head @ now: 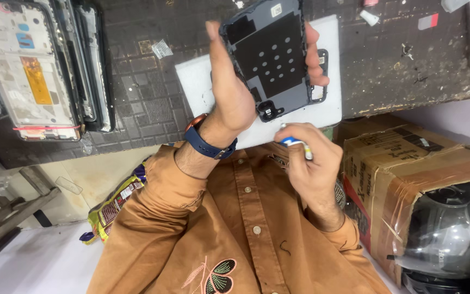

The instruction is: The person reassembles a smartphone by placing the back cover onto the chassis and pressing the edges to secure it. They then apply adhesive along the seams, wrap rubber bands around the device to hold it in place, and use a prying tool to adjust the edges.

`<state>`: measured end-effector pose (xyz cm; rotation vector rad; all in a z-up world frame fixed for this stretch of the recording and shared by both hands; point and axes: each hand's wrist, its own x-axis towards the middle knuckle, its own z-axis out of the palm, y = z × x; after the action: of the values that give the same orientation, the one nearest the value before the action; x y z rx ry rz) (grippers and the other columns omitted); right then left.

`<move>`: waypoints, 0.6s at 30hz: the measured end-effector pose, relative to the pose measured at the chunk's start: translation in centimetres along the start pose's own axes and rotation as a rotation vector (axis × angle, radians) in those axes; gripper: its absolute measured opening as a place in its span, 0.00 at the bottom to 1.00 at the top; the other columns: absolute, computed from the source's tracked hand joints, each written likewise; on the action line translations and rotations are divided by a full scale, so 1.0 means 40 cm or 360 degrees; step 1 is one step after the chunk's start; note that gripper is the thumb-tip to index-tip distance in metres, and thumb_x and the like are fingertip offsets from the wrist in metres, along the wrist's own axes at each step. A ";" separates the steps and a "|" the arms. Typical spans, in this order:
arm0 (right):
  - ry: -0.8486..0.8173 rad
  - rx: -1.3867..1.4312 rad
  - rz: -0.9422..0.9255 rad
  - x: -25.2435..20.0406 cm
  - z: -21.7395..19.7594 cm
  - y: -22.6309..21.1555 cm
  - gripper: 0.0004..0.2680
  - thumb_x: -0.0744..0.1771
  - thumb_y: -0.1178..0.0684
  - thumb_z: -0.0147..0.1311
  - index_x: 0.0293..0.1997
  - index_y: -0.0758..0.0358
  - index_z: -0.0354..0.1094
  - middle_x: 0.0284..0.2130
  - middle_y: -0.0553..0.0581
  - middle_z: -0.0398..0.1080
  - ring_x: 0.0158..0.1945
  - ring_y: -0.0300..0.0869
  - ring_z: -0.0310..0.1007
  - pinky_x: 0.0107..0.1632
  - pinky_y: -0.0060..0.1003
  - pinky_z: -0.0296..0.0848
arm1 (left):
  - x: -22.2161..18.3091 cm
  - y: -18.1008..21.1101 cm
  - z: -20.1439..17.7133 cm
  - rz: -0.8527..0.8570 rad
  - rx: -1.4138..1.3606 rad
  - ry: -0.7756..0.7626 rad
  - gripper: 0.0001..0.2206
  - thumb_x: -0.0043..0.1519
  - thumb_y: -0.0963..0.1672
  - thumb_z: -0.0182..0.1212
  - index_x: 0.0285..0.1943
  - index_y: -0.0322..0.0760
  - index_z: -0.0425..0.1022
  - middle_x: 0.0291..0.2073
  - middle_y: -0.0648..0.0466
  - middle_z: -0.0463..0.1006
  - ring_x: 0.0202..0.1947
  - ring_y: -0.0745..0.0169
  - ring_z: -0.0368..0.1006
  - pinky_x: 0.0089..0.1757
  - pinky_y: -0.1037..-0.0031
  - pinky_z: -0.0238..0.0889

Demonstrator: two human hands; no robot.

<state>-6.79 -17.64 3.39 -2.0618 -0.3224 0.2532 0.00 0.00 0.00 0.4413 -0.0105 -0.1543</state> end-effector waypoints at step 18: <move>0.0736 -0.0921 -0.0277 0.157 -0.122 0.091 0.25 0.71 0.63 0.47 0.79 0.62 0.42 0.74 0.63 0.46 0.74 0.50 0.47 0.77 0.46 0.46 | 0.006 -0.008 -0.017 0.0077 -0.0125 -0.0073 0.51 0.62 0.70 0.24 0.62 0.22 0.69 0.42 0.42 0.78 0.44 0.51 0.77 0.55 0.53 0.70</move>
<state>1.09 -21.25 2.30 -2.5549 -0.3073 -0.4737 0.21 -0.04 -0.76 0.3585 -0.0601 -0.1167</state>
